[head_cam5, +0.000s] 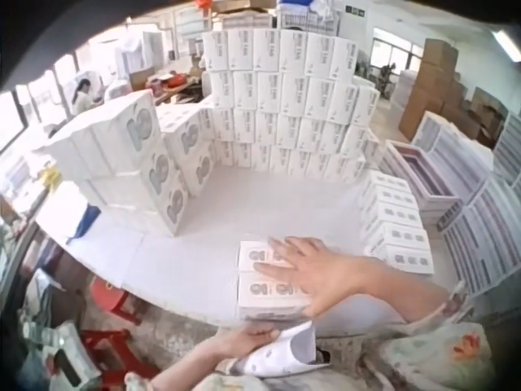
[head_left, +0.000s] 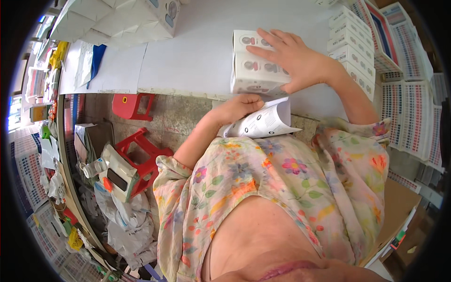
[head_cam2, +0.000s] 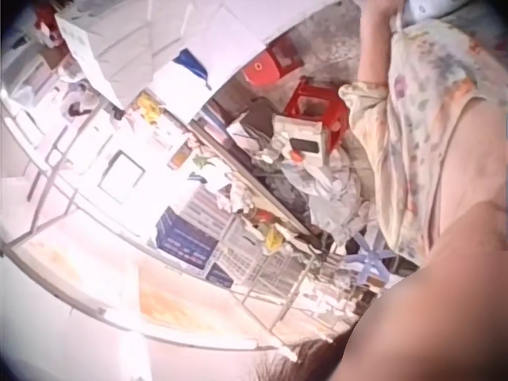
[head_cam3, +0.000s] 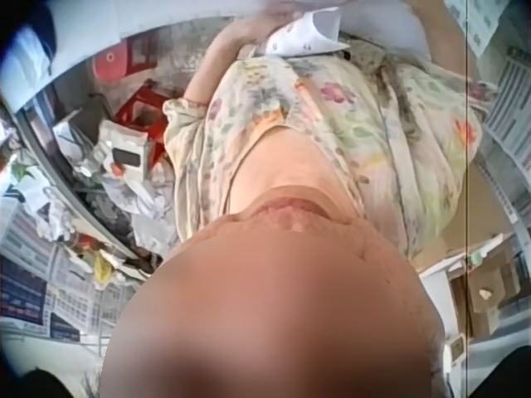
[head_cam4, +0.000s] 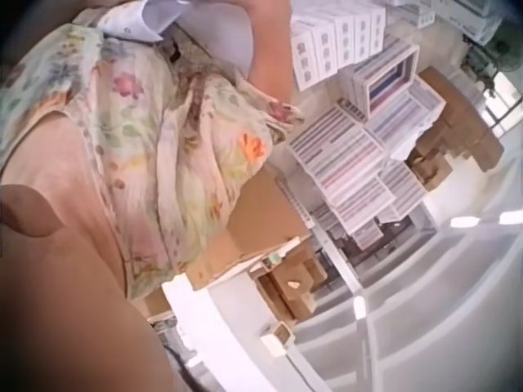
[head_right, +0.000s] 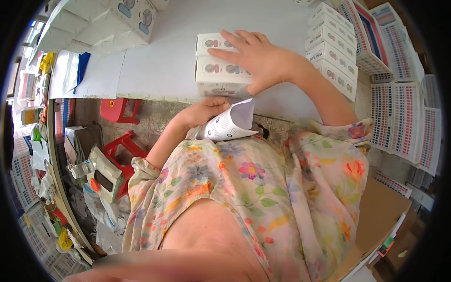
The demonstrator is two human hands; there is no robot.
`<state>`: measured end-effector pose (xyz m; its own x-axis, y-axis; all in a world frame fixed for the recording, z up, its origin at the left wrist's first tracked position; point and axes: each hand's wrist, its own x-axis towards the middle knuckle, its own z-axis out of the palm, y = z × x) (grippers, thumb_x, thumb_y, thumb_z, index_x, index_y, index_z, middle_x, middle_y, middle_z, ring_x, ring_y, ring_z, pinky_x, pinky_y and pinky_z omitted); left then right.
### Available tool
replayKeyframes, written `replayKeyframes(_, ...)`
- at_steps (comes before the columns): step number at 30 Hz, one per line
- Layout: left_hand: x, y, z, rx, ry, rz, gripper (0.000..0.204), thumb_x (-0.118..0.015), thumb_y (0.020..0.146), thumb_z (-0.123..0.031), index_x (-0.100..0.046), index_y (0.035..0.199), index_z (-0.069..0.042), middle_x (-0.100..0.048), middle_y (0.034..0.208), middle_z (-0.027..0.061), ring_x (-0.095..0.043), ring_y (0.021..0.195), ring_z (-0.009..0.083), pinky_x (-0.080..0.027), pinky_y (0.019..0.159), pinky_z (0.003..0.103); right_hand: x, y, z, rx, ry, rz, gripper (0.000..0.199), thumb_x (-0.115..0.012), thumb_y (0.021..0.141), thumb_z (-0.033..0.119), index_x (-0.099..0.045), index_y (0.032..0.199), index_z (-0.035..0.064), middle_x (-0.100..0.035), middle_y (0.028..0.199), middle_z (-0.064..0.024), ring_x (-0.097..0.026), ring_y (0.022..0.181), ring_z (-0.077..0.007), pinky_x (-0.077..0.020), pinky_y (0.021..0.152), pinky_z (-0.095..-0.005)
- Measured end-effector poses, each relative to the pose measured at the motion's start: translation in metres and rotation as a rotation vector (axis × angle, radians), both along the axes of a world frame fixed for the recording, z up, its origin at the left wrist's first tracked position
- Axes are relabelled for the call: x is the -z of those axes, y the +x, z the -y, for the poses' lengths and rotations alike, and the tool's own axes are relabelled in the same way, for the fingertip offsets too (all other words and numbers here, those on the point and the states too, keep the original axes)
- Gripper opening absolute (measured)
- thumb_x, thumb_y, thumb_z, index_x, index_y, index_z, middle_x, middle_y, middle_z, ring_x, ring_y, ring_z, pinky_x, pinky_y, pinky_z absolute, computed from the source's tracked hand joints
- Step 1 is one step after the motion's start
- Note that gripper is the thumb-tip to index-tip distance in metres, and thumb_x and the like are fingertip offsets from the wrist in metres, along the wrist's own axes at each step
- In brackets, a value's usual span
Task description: Applying stickers and labels to small white product boxes in a factory setting.
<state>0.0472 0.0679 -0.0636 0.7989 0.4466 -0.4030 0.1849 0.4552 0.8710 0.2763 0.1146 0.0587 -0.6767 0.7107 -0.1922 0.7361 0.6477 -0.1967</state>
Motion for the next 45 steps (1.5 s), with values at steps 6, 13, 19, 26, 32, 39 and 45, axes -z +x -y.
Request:
replayKeyframes(6,-0.001,-0.004,-0.008,-0.026,0.253,-0.006,0.031,-0.053,0.103,-0.029,-0.060,0.090,-0.002,-0.051,0.075,-0.0050,-0.042,0.072,0.0064,-0.041,0.066,0.027,0.011,-0.024,-0.004,0.014,0.148,0.129,0.119,-0.081,0.059,0.034,-0.015,0.157,0.0222,-0.011,0.159,-0.0274,-0.018,0.142,-0.0520,-0.0192,0.115,-0.0598)
replayKeyframes(13,0.005,-0.006,-0.005,-0.045,0.322,0.015,0.029,-0.052,0.103,-0.027,-0.061,0.098,0.000,-0.054,0.082,-0.0041,-0.044,0.077,0.0068,-0.042,0.071,0.026,0.019,-0.049,-0.003,0.070,0.195,0.084,0.115,-0.081,0.061,0.039,-0.021,0.156,0.0202,-0.026,0.148,-0.0309,-0.030,0.133,-0.0521,-0.0253,0.110,-0.0580)
replayKeyframes(19,-0.001,-0.005,-0.006,-0.032,0.468,0.013,0.027,-0.051,0.104,-0.024,-0.060,0.096,0.000,-0.052,0.082,-0.0055,-0.042,0.078,0.0046,-0.041,0.069,0.023,0.020,-0.044,0.000,0.059,0.261,-0.040,0.106,-0.081,0.062,0.033,-0.029,0.153,0.0210,-0.035,0.140,-0.0271,-0.039,0.123,-0.0471,-0.0308,0.106,-0.0535)
replayKeyframes(26,-0.028,-0.005,-0.008,-0.175,0.431,-0.058,0.027,-0.050,0.103,-0.024,-0.058,0.095,0.000,-0.052,0.074,0.0046,-0.046,0.071,0.0132,-0.044,0.069,0.031,-0.050,0.008,0.009,0.168,0.401,-0.141,0.110,-0.083,0.060,0.023,-0.026,0.154,0.0208,-0.029,0.147,-0.0237,-0.034,0.131,-0.0469,-0.0306,0.111,-0.0518)
replayKeyframes(32,-0.029,0.001,-0.012,-0.365,0.688,-0.240,0.024,-0.050,0.102,-0.021,-0.060,0.096,0.000,-0.054,0.070,0.0074,-0.047,0.067,0.0129,-0.044,0.065,0.030,-0.120,0.133,0.001,0.459,0.843,0.145,0.123,-0.088,0.054,0.031,-0.020,0.155,0.0080,-0.026,0.150,-0.0295,-0.024,0.140,-0.0472,-0.0233,0.116,-0.0482)
replayKeyframes(39,0.000,0.010,-0.008,-0.659,0.744,-0.354,0.023,-0.051,0.101,-0.019,-0.060,0.096,0.001,-0.056,0.069,0.0137,-0.052,0.062,0.0199,-0.045,0.061,0.034,-0.145,0.268,-0.068,0.530,0.988,0.446,0.082,-0.070,0.079,0.035,-0.036,0.142,-0.0033,-0.045,0.129,-0.0412,-0.046,0.122,-0.0490,-0.0378,0.102,-0.0576)
replayKeyframes(45,0.016,0.014,0.004,-0.778,0.950,-0.384,0.017,-0.052,0.099,-0.015,-0.060,0.093,-0.001,-0.060,0.074,0.0188,-0.059,0.065,0.0362,-0.046,0.059,0.042,-0.070,0.399,-0.179,0.478,0.787,0.290,0.121,-0.085,0.056,0.040,-0.020,0.156,0.0306,-0.037,0.147,-0.0261,-0.041,0.131,-0.0478,-0.0376,0.108,-0.0502)
